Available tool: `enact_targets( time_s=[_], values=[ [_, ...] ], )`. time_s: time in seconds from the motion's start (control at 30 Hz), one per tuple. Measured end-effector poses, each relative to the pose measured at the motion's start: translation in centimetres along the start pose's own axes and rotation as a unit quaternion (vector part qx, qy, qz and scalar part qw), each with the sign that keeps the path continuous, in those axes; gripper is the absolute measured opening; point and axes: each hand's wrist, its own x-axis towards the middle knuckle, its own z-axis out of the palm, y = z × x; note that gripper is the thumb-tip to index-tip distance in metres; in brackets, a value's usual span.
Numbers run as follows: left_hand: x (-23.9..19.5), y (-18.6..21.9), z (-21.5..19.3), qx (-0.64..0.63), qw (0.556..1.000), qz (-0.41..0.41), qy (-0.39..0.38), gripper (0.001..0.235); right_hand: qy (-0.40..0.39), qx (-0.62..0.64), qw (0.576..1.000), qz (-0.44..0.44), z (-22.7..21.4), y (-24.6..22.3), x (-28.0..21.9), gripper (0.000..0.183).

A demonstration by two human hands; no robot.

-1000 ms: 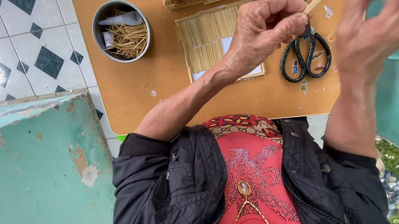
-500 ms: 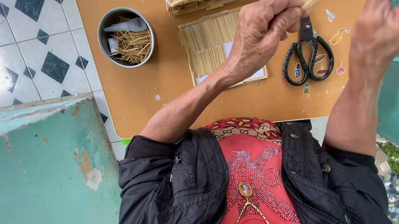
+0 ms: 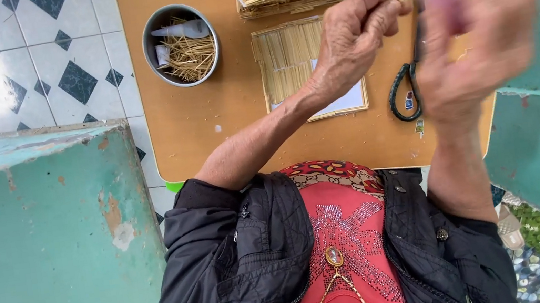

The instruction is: The person selects thin bamboo sticks from a metal container, aligns them in pairs, and smooths the edges using a pink sanding block. They then use scissors to trim the ends of the sticks to a uniform length.

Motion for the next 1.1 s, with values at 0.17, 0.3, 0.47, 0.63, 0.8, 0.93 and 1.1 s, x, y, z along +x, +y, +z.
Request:
enact_targets(
  time_s=[0.17, 0.3, 0.47, 0.63, 0.8, 0.93, 1.1],
  values=[
    [-1.1, 1.4, -0.8, -0.05, 0.997, -0.027, -0.055, 0.012, 0.01, -0.04, 0.997, 0.064, 0.9, 4.8, -2.3, 0.01],
    [-1.4, 1.7, -1.6, -0.183, 0.969, -0.097, -0.135, 0.013, -0.007, 0.225, 0.937, 0.265, 0.1, 6.8, -3.6, 0.009],
    [-1.0, 2.0, -2.1, -0.281, 0.924, -0.15, -0.212, 0.018, -0.171, 0.333, 0.873, 0.312, -1.2, 2.1, -2.2, 0.014],
    [-1.0, 2.3, -2.3, -0.313, 0.89, -0.187, -0.275, 0.02, -0.158, 0.427, 0.817, 0.354, -0.6, 3.2, -3.7, 0.023],
    [-2.0, -0.2, -1.2, -0.029, 0.992, -0.017, -0.122, 0.011, -0.107, 0.348, 0.869, 0.335, 0.3, 3.1, -3.9, 0.022],
    [-2.2, 0.1, -1.0, 0.107, 0.979, 0.151, -0.086, 0.017, -0.09, 0.311, 0.893, 0.312, 0.5, 2.5, -3.5, 0.024],
    [-2.2, -1.9, -0.6, 0.056, 0.991, 0.113, -0.044, 0.011, -0.133, 0.283, 0.915, 0.255, 0.1, 2.9, -3.2, 0.007]
  ],
)
